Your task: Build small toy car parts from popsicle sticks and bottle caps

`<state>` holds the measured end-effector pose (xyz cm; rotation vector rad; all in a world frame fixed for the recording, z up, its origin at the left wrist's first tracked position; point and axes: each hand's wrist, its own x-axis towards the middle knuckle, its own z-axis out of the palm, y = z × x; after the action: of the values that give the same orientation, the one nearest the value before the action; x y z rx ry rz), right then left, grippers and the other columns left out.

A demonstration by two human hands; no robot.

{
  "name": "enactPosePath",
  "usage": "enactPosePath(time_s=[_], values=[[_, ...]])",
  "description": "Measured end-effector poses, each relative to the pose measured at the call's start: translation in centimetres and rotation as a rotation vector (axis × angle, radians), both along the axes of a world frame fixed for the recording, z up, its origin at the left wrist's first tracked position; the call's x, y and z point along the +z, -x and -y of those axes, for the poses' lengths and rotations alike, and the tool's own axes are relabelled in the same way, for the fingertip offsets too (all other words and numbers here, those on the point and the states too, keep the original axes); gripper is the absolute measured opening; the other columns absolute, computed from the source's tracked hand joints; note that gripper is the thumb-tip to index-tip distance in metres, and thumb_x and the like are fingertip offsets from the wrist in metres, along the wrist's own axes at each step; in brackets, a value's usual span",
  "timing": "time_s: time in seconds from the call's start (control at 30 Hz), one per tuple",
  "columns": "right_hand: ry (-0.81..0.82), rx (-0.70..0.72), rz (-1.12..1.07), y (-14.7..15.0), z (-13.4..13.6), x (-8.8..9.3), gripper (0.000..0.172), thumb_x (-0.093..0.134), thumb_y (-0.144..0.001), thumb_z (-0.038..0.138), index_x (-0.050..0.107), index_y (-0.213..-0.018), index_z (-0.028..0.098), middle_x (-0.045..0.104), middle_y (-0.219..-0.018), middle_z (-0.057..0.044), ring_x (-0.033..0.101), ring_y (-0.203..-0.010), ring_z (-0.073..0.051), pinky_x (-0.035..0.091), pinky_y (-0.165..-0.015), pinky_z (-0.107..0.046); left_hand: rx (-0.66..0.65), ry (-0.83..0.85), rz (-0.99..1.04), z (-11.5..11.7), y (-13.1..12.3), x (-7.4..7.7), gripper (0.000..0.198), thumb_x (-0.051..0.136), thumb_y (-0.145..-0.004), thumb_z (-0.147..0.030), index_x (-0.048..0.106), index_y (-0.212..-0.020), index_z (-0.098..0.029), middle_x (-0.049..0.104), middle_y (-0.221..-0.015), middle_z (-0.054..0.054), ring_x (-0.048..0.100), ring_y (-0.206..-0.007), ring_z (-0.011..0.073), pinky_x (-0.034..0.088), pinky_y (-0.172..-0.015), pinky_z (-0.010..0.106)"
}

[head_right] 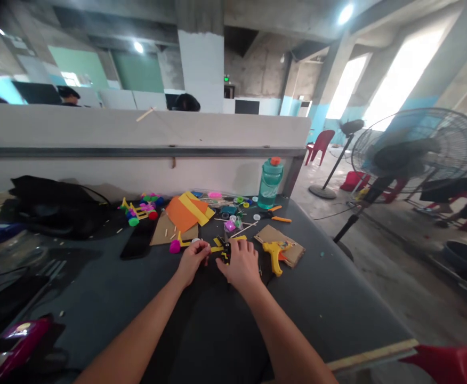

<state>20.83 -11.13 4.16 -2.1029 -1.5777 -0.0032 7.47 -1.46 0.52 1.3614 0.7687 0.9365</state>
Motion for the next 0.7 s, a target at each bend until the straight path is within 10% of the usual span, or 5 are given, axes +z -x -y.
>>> enactPosePath(time_s=[0.17,0.7], values=[[0.324,-0.098,0.1,0.3,1.3,-0.2,0.091,0.066,-0.061,0.057,0.032,-0.134,0.014,0.047,-0.12,-0.02,0.041,-0.111,-0.037,0.03,-0.087,-0.048,0.031,0.005,0.007,0.0,-0.1,-0.1,0.026,0.065,-0.069,-0.039,0.056,-0.075,-0.015,0.05,-0.058,-0.005,0.045,-0.044,0.0066,0.038,-0.041,0.017],[0.308,0.056,-0.194,-0.7,1.1,0.8,0.046,0.054,-0.069,0.024,0.044,-0.113,0.016,0.057,-0.108,-0.012,0.056,-0.098,-0.025,0.038,-0.075,-0.028,0.133,0.165,0.158,-0.2,-0.1,0.0,0.031,0.068,-0.066,-0.041,0.061,-0.081,-0.014,0.05,-0.063,-0.003,0.048,-0.052,0.0081,0.041,-0.042,0.018]])
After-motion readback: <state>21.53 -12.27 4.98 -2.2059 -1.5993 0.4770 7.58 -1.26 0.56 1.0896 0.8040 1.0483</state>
